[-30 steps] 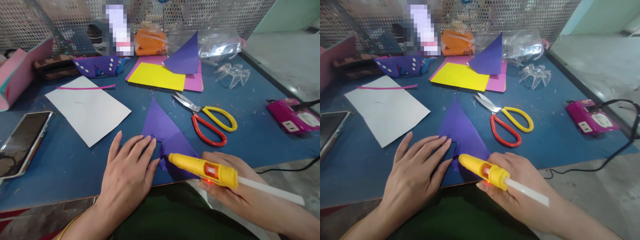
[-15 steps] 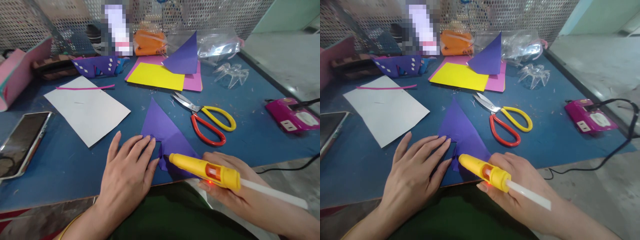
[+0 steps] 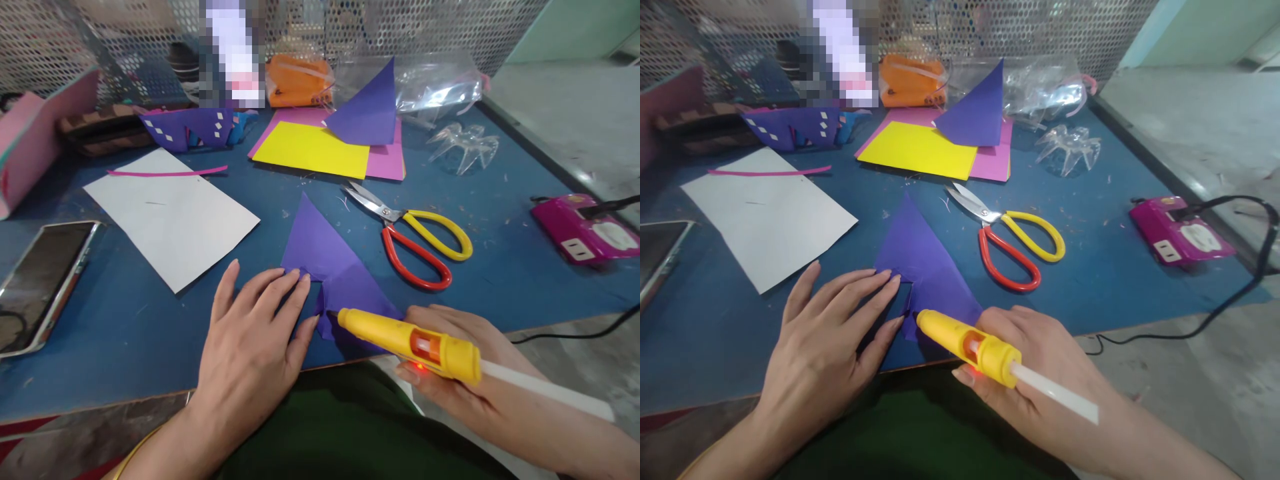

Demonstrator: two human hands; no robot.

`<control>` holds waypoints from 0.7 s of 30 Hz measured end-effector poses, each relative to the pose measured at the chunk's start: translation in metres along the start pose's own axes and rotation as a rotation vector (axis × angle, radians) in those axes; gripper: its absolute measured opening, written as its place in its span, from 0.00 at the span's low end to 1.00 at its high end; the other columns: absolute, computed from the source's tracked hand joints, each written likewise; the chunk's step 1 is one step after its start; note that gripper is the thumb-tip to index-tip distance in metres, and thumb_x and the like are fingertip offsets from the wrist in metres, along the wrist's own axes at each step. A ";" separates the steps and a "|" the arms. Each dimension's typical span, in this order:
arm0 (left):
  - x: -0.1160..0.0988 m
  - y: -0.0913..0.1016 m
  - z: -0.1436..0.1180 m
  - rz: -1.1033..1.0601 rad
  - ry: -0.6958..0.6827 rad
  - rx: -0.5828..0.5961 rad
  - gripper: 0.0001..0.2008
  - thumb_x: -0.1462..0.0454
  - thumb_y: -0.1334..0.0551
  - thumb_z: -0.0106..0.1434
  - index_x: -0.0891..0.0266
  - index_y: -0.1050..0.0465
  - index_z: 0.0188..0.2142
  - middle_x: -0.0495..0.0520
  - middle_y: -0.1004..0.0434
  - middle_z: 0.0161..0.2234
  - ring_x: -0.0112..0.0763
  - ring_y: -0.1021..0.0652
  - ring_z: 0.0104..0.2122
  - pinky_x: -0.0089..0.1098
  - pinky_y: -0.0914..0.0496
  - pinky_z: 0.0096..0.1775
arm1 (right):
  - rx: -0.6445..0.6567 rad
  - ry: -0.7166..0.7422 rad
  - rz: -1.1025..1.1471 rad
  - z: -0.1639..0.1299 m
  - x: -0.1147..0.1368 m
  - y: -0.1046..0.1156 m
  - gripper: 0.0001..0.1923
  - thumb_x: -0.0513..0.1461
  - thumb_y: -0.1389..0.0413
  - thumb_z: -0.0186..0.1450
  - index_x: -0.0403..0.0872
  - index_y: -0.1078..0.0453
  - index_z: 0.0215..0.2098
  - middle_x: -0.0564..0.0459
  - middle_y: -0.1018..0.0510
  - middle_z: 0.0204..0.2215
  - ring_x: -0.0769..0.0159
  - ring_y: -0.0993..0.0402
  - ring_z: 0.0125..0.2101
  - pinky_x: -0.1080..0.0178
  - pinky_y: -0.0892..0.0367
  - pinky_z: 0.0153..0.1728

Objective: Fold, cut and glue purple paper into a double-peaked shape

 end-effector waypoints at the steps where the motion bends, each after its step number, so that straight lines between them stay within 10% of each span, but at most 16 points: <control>1: 0.000 0.000 0.000 -0.001 0.002 -0.001 0.17 0.61 0.42 0.70 0.63 0.25 0.55 0.59 0.19 0.52 0.50 0.22 0.52 0.60 0.45 0.64 | 0.002 -0.004 0.002 0.000 0.000 0.000 0.26 0.50 0.61 0.76 0.51 0.31 0.28 0.53 0.25 0.20 0.66 0.31 0.17 0.62 0.35 0.16; 21: -0.001 0.000 -0.001 0.011 0.000 -0.010 0.17 0.61 0.42 0.70 0.63 0.25 0.56 0.58 0.19 0.52 0.50 0.22 0.52 0.59 0.47 0.65 | -0.008 0.016 -0.029 -0.002 0.003 -0.001 0.27 0.50 0.61 0.76 0.50 0.29 0.29 0.53 0.24 0.23 0.66 0.30 0.19 0.63 0.35 0.17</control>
Point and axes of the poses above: each hand's wrist, its own z-axis towards the middle knuckle, its own y-axis out of the back of the hand, x = y × z, the point moved 8 cm from there along z, towards the middle knuckle
